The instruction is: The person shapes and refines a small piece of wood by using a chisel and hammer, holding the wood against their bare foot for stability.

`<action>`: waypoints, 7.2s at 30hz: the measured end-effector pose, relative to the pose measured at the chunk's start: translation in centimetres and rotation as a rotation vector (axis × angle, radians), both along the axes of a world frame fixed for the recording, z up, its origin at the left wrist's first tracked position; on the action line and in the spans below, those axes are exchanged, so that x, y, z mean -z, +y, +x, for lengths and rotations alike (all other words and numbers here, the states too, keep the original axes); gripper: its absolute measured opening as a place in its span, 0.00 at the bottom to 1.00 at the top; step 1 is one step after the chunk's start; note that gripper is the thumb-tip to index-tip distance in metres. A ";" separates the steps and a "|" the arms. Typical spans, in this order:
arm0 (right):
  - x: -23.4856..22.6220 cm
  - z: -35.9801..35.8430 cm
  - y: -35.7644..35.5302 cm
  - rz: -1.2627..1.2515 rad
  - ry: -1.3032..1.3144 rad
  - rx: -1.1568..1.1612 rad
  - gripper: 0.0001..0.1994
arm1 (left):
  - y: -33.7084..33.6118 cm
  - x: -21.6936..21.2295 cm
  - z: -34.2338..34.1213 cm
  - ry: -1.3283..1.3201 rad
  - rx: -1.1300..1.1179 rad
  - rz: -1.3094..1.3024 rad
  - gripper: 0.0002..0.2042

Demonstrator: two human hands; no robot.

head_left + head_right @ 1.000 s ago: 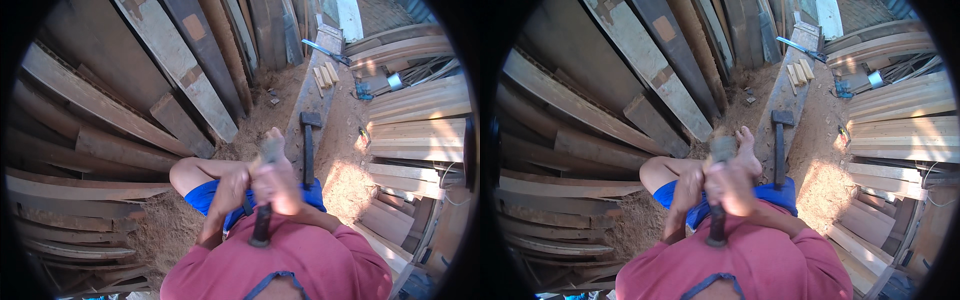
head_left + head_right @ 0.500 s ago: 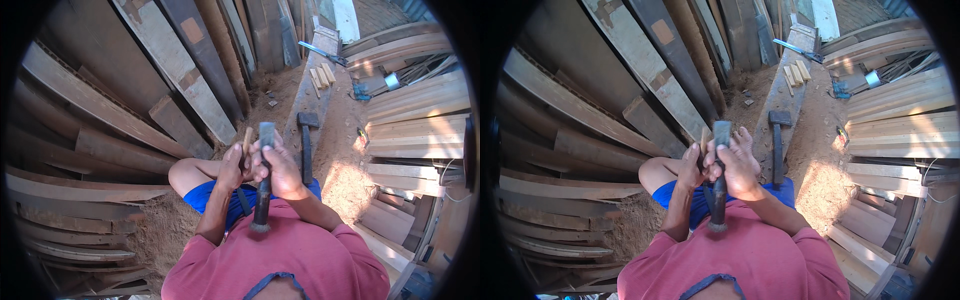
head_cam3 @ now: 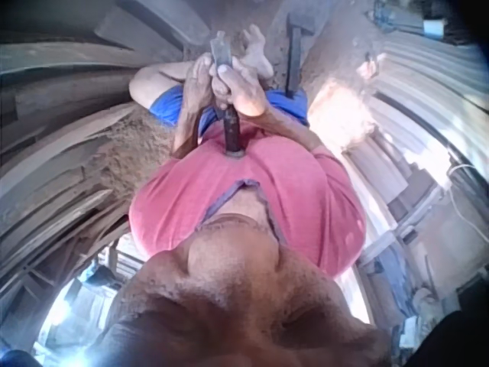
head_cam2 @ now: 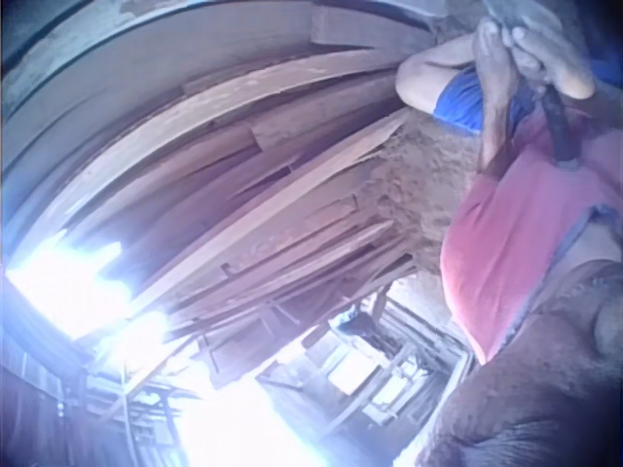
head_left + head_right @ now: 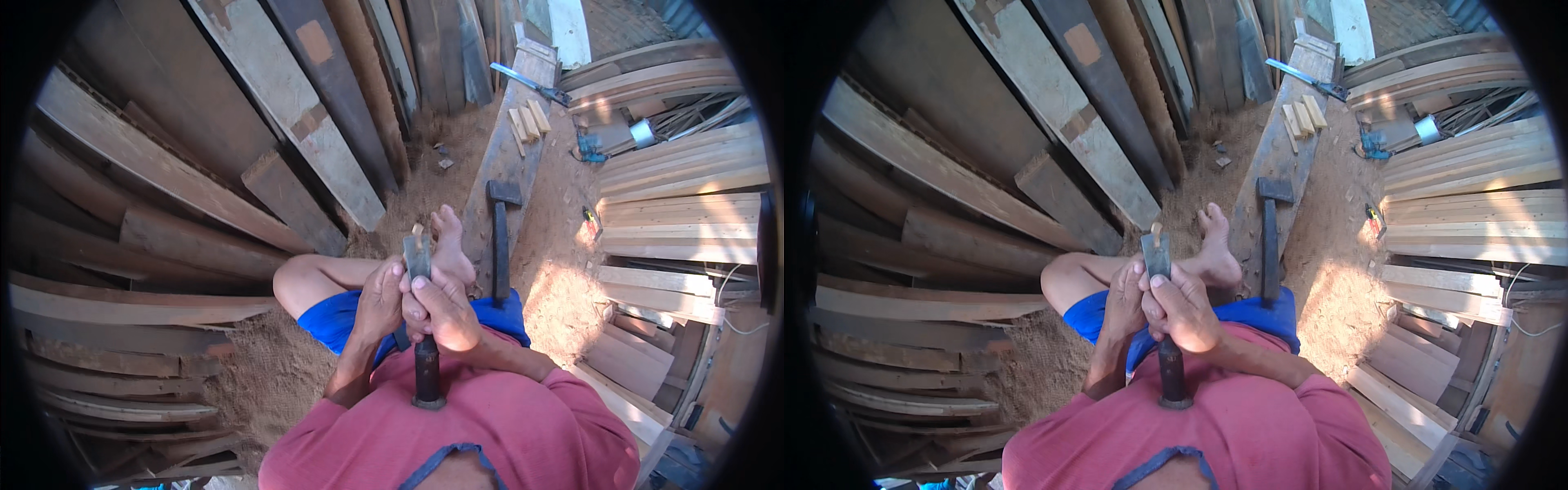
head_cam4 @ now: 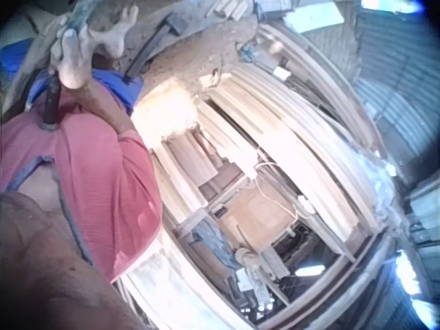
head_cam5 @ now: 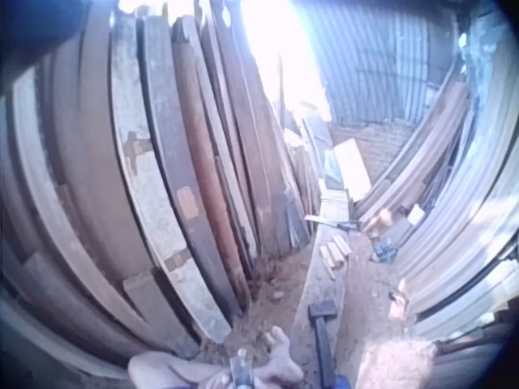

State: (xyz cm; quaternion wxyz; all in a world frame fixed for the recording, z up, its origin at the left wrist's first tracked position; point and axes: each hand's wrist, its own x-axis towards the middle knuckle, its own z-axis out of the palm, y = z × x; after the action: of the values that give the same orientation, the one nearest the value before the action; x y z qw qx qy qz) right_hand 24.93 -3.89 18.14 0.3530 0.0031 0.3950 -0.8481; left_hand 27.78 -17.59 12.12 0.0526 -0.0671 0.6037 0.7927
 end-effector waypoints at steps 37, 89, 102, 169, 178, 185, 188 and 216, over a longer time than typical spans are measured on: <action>3.8 -4.3 -0.6 -0.166 -0.124 0.116 0.09 | -1.3 4.4 -6.1 -0.163 0.037 0.474 0.18; 0.2 -4.1 -1.5 -0.118 -0.185 -0.012 0.05 | -1.8 1.8 -6.1 -0.007 -0.120 0.200 0.16; -1.7 -0.6 3.6 -0.092 0.142 0.182 0.06 | -2.1 1.1 3.7 0.104 0.102 -0.334 0.22; 3.0 -4.8 -0.5 -0.173 -0.234 0.027 0.07 | -0.1 1.6 -6.9 -0.268 0.001 0.592 0.22; 0.3 -1.4 -1.2 -0.048 -0.128 -0.076 0.08 | -0.9 0.0 -5.3 0.126 -0.005 -0.119 0.20; -2.8 -1.4 5.1 -0.161 0.120 0.227 0.08 | -2.4 3.1 2.3 0.158 0.193 -0.362 0.22; -1.7 -1.8 4.9 -0.019 -0.010 0.241 0.08 | -1.8 6.5 1.8 -0.161 -0.187 0.072 0.24; 1.8 -4.7 3.5 0.174 0.145 0.160 0.12 | -0.7 3.8 2.0 -0.117 0.010 0.388 0.23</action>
State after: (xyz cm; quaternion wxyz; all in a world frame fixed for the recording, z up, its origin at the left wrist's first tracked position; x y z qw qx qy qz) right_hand 20.20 -0.36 16.35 0.2532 0.0041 0.4901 -0.8340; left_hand 29.82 -18.25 8.34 0.1032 -0.0987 0.4361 0.8885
